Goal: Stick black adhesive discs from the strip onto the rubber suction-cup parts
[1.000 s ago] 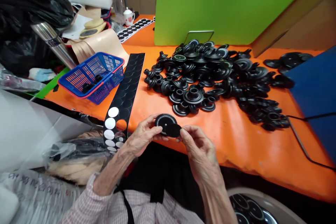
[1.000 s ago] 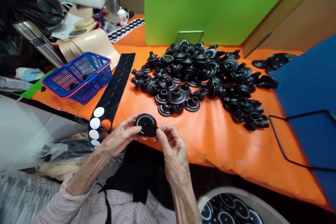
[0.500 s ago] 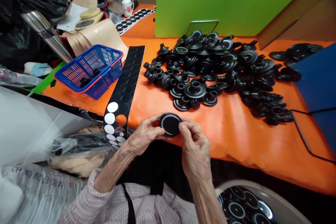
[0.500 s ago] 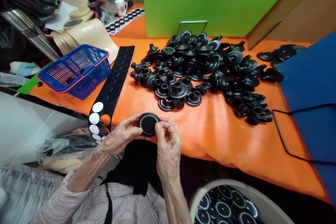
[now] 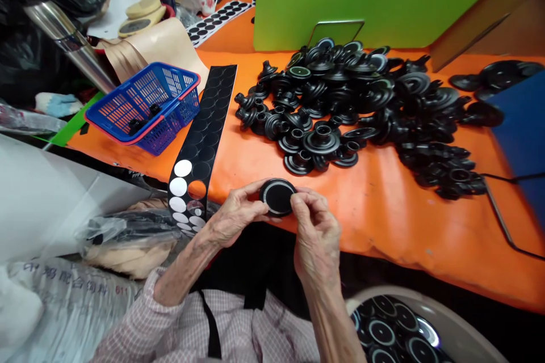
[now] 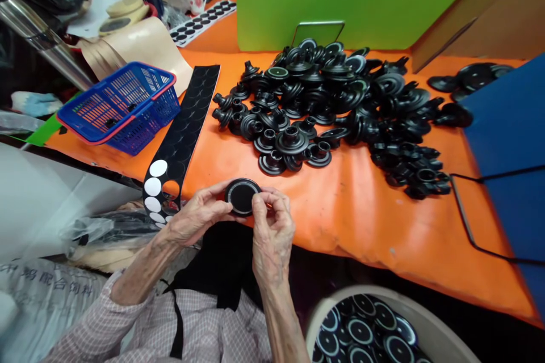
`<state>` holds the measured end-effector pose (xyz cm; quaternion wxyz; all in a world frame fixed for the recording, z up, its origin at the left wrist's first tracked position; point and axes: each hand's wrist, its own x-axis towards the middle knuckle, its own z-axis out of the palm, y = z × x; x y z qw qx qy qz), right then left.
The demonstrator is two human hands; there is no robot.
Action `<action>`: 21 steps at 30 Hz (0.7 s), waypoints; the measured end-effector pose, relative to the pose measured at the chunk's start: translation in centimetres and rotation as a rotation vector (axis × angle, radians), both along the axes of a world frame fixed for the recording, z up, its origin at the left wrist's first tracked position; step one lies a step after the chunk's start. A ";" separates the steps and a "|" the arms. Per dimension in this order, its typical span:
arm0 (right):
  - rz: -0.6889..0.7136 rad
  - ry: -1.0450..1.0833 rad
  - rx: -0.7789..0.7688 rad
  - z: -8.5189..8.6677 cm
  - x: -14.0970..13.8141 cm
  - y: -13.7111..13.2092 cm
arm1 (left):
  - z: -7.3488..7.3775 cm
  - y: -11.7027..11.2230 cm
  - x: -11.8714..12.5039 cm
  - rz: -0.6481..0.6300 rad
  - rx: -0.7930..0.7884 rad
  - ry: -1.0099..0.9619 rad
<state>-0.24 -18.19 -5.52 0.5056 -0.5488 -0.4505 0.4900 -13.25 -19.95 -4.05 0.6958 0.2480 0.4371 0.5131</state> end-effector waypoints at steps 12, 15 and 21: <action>-0.058 -0.200 0.153 -0.6 -0.6 -0.4 | -0.2 -0.1 0.1 -0.009 0.016 -0.004; -0.072 -0.268 0.222 -1.2 -0.8 -0.6 | -0.5 0.0 0.2 0.020 0.018 -0.016; -0.057 -0.423 0.409 -2.1 -1.2 -0.7 | -0.6 -0.1 0.4 0.120 -0.035 0.011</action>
